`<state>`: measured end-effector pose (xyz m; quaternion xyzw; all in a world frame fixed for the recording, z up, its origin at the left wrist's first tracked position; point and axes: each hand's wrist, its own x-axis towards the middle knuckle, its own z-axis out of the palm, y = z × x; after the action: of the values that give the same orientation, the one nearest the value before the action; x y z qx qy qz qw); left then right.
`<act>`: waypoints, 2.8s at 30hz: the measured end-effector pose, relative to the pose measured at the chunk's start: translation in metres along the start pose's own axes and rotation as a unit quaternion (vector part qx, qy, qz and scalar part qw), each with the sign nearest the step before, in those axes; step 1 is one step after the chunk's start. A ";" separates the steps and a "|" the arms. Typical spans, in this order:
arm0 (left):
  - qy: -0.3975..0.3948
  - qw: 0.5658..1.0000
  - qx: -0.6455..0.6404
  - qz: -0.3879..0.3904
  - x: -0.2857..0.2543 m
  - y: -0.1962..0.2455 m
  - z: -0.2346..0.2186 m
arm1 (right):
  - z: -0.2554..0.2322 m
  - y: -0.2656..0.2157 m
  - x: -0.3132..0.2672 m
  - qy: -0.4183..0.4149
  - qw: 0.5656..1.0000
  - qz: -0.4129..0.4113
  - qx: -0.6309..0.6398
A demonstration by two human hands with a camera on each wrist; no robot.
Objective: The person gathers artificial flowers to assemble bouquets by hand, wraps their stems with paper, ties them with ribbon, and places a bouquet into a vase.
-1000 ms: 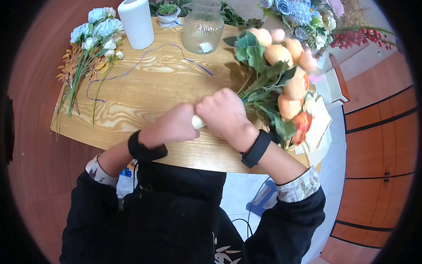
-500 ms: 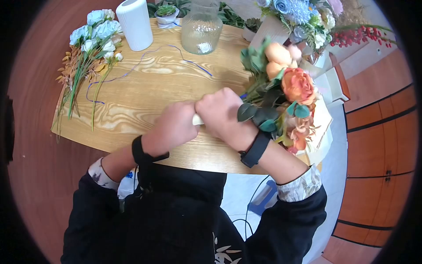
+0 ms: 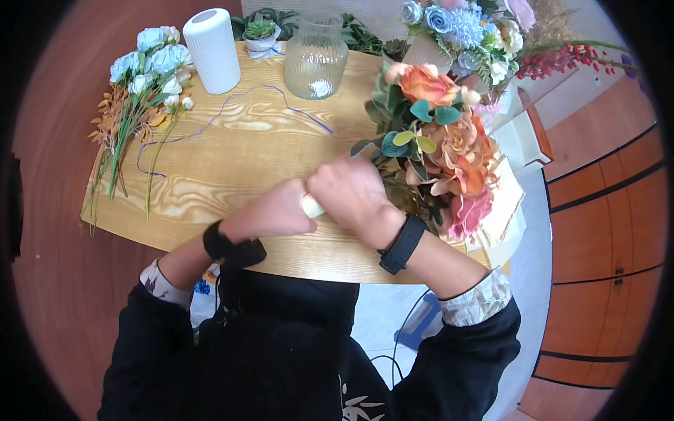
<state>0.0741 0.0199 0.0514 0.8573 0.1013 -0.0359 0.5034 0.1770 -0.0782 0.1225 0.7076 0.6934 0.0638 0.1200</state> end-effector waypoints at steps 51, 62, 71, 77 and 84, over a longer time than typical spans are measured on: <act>-0.085 0.618 -0.782 0.020 -0.011 0.021 0.017 | -0.027 -0.008 -0.020 0.326 0.375 0.128 0.858; 0.041 0.588 -0.807 0.034 -0.009 0.023 0.030 | -0.003 -0.033 -0.012 0.372 0.414 0.130 0.820; 0.140 0.575 -0.805 0.040 -0.015 0.045 0.027 | 0.003 -0.064 -0.005 0.391 0.402 0.192 0.805; -0.014 0.474 -0.879 0.055 -0.009 0.038 0.033 | 0.059 -0.045 -0.012 0.365 0.537 0.128 0.750; 0.010 0.469 -0.872 0.139 0.001 0.024 0.048 | 0.094 -0.049 -0.025 0.276 0.506 0.233 0.783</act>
<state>0.0816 -0.0335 0.0479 -0.0220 -0.0356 0.1504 0.9877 0.1532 -0.1101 0.0210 0.5963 0.2691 -0.2877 -0.6994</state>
